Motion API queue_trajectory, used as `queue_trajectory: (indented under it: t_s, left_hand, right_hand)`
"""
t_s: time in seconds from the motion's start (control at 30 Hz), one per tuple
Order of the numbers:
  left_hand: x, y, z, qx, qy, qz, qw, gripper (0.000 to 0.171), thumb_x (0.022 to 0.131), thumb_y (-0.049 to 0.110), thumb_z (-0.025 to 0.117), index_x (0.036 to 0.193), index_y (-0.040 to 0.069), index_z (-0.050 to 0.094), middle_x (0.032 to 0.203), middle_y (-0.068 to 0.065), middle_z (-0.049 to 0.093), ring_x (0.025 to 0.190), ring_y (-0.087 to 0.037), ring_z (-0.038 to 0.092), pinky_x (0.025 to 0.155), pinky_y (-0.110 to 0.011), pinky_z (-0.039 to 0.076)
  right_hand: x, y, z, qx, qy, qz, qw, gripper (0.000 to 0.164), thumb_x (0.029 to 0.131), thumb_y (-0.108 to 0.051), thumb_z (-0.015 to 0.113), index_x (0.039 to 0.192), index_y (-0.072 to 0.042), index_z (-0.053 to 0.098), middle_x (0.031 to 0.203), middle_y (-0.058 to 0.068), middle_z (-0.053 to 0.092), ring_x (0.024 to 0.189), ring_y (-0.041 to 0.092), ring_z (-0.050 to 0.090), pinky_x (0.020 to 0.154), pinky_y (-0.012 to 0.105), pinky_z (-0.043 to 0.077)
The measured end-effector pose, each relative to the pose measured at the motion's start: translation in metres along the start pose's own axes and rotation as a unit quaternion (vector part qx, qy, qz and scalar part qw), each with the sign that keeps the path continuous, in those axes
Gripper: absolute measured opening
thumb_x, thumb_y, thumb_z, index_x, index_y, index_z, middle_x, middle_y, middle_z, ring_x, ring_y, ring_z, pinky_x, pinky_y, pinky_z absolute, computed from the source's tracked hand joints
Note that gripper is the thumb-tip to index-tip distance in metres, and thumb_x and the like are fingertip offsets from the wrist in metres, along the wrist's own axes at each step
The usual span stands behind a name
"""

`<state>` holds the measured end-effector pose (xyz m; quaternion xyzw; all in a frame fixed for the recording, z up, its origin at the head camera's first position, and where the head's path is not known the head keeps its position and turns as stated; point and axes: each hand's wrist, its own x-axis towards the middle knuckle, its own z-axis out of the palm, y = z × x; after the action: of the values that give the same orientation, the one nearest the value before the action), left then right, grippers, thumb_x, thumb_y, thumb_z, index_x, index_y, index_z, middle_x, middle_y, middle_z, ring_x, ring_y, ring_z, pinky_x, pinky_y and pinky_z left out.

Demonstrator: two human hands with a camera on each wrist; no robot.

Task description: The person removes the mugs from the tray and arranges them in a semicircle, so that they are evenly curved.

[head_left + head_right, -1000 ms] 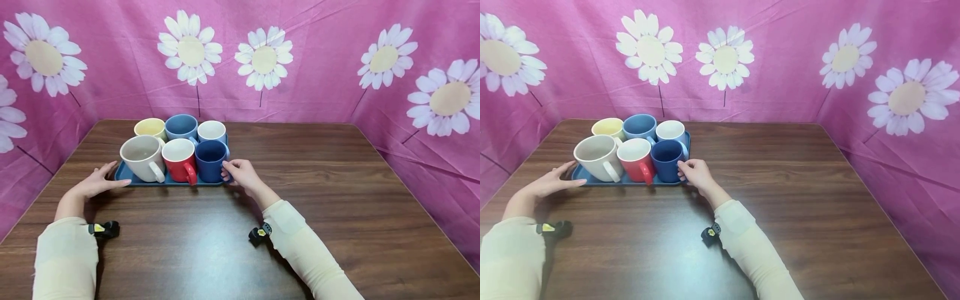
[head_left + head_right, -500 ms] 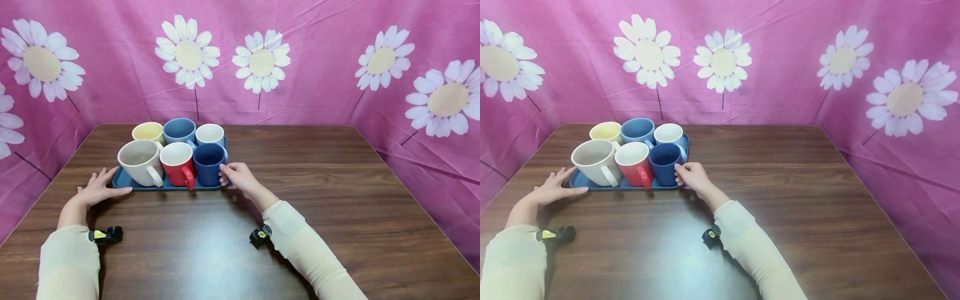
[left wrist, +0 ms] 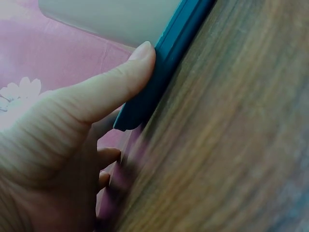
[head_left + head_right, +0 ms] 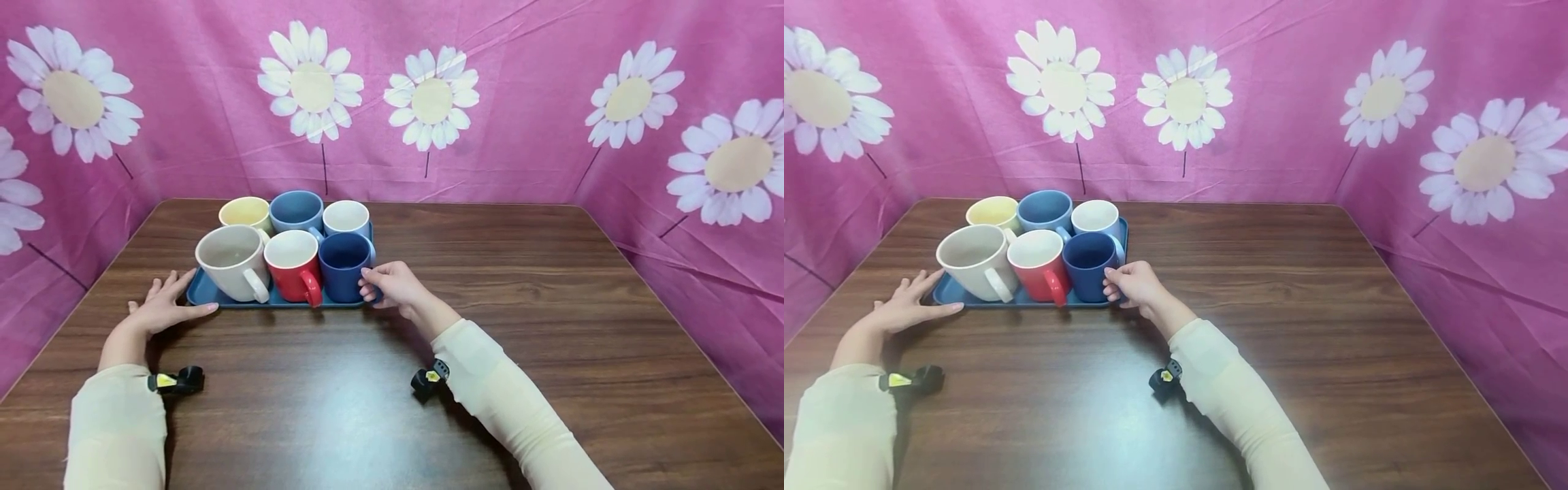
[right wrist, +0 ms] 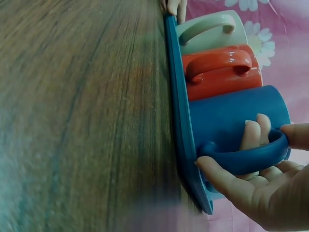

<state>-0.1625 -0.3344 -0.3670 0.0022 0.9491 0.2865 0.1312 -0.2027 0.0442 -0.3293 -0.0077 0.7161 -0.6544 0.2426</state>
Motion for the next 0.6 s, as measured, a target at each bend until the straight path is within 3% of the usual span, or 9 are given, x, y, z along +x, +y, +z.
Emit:
queue_trajectory:
  t_s: [0.6]
  left_hand:
    - [-0.0010,0.0011,0.0049,-0.016,0.014,0.000,0.9998,0.097,0.075,0.049,0.058,0.138,0.011,-0.005,0.134,-0.031,-0.015,0.116,-0.044,-0.026,0.072,-0.071,-0.015]
  right_hand:
    - [-0.0012,-0.0032,0.0018,0.017,0.025,0.019,0.999,0.024,0.087,-0.011,0.050,0.083,0.011,0.057,0.053,0.003,0.050,0.047,0.011,0.048,0.051,0.030,0.043]
